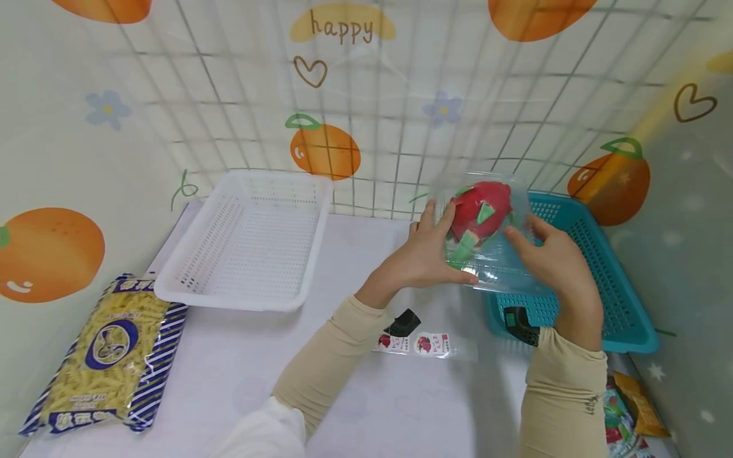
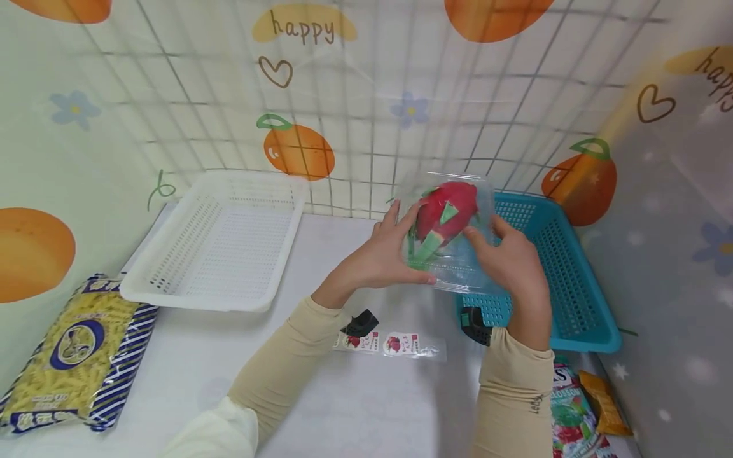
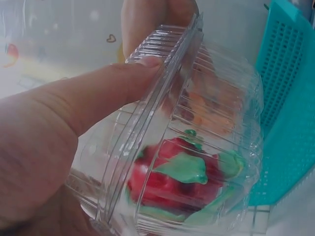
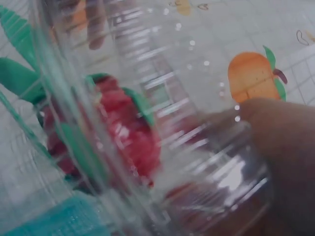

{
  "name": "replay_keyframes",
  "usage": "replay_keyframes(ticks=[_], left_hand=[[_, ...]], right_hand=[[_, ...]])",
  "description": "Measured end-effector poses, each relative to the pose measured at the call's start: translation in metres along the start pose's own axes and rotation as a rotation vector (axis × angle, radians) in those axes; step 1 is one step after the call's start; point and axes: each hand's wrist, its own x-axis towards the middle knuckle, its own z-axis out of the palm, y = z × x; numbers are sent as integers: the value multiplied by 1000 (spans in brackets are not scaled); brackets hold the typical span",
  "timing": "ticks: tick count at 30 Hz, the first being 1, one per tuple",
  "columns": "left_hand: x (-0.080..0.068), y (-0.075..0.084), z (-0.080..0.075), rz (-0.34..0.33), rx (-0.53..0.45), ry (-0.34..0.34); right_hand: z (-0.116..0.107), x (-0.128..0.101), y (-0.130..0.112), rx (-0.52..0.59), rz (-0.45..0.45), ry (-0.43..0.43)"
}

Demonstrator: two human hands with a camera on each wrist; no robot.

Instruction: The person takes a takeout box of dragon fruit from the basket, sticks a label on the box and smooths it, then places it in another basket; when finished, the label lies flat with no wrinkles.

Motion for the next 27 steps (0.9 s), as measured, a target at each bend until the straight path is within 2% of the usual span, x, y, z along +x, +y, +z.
replay_keyframes(ticks=[14, 27], left_hand=[[-26, -24, -11, -51, -42, 38], [-48, -49, -20, -59, -75, 87]], right_hand=[[28, 0, -20, 30, -57, -9], [55, -2, -43, 49, -56, -8]])
